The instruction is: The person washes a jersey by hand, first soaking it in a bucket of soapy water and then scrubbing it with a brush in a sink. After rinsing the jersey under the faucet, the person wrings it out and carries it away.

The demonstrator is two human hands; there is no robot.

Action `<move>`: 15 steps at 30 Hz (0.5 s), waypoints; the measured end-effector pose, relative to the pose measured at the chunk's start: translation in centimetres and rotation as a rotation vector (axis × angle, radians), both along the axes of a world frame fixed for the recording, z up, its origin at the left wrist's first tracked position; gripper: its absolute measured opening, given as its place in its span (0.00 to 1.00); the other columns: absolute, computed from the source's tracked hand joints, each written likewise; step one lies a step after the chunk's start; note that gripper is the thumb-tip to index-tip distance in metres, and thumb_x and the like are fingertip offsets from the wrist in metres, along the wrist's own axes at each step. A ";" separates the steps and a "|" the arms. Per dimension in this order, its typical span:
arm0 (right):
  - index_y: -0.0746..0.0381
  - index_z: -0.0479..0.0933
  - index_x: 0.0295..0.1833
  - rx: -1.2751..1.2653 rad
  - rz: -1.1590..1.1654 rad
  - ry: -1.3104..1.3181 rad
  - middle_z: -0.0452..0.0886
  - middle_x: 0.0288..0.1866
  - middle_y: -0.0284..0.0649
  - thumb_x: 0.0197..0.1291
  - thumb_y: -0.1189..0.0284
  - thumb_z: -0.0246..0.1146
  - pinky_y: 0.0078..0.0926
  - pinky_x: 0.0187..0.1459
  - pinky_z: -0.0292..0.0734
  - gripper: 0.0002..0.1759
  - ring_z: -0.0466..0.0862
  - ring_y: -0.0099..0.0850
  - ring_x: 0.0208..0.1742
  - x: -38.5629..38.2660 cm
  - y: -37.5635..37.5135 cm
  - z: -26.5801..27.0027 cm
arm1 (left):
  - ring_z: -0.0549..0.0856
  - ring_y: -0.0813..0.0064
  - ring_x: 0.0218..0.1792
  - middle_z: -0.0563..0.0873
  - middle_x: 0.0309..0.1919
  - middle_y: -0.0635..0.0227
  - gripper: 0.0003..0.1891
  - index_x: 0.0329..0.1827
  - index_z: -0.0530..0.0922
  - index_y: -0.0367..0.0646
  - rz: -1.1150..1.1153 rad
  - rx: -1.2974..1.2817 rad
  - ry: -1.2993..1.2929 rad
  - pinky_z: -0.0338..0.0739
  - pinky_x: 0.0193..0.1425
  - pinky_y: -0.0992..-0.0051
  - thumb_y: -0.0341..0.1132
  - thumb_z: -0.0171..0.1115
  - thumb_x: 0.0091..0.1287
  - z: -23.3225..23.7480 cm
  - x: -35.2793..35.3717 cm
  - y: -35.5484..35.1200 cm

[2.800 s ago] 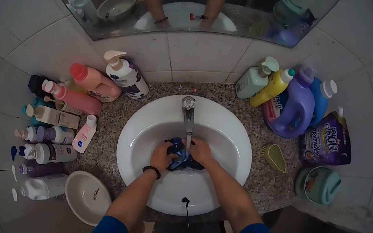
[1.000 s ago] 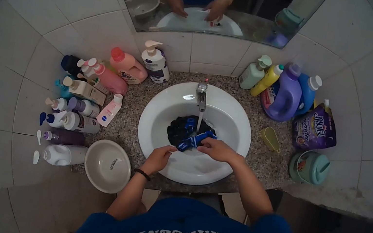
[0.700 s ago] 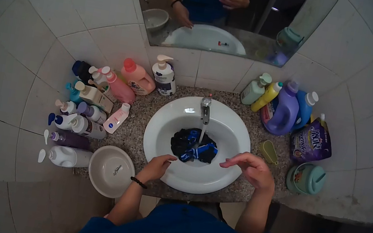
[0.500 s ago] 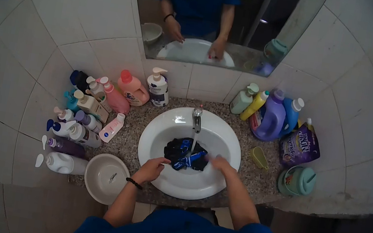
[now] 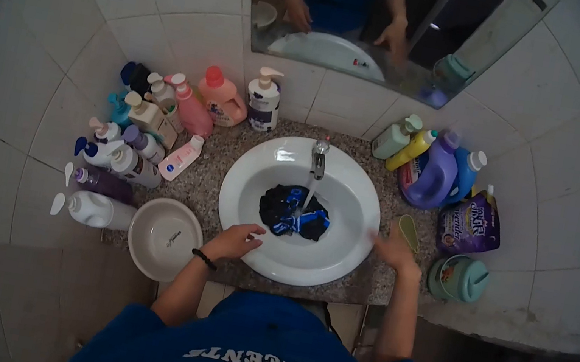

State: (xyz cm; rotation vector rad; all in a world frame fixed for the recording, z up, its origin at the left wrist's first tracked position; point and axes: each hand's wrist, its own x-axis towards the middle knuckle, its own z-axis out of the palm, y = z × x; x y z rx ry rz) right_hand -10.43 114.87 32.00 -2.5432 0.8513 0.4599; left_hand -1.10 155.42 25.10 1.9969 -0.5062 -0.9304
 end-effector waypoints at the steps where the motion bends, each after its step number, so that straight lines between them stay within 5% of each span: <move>1: 0.62 0.60 0.78 0.010 0.009 0.019 0.68 0.75 0.58 0.62 0.49 0.67 0.47 0.70 0.67 0.47 0.71 0.48 0.75 -1.5 -0.7 -0.2 | 0.86 0.59 0.53 0.86 0.55 0.56 0.20 0.63 0.78 0.42 0.009 0.010 0.019 0.81 0.57 0.65 0.37 0.63 0.70 0.2 0.0 0.2; 5: 0.64 0.68 0.74 0.506 -0.038 -0.160 0.77 0.65 0.51 0.71 0.57 0.61 0.35 0.61 0.75 0.32 0.80 0.37 0.62 -8.1 0.2 9.2 | 0.87 0.61 0.49 0.87 0.51 0.56 0.20 0.62 0.78 0.42 0.068 -0.082 -0.022 0.81 0.55 0.66 0.39 0.64 0.70 -0.1 0.1 0.7; 7: 0.67 0.70 0.72 0.668 0.068 -0.518 0.82 0.54 0.45 0.71 0.61 0.61 0.26 0.50 0.78 0.30 0.83 0.28 0.50 -10.0 3.0 13.1 | 0.87 0.65 0.47 0.88 0.46 0.59 0.19 0.61 0.79 0.41 0.115 -0.053 -0.003 0.81 0.53 0.67 0.40 0.65 0.70 -1.2 0.0 0.9; 11: 0.69 0.71 0.70 1.502 0.540 -0.270 0.82 0.28 0.35 0.73 0.73 0.56 0.21 0.32 0.77 0.23 0.82 0.23 0.27 -10.0 9.3 15.8 | 0.87 0.68 0.45 0.87 0.43 0.62 0.19 0.60 0.79 0.41 0.058 -0.006 0.064 0.81 0.53 0.69 0.40 0.65 0.70 -1.8 -0.6 -0.1; 15: 0.64 0.82 0.54 1.511 0.652 0.058 0.82 0.23 0.32 0.74 0.66 0.56 0.20 0.30 0.74 0.15 0.81 0.21 0.25 -8.6 15.6 13.1 | 0.87 0.69 0.45 0.88 0.42 0.63 0.19 0.60 0.79 0.40 -0.002 -0.023 0.065 0.81 0.53 0.69 0.40 0.65 0.71 -1.4 -0.5 -2.2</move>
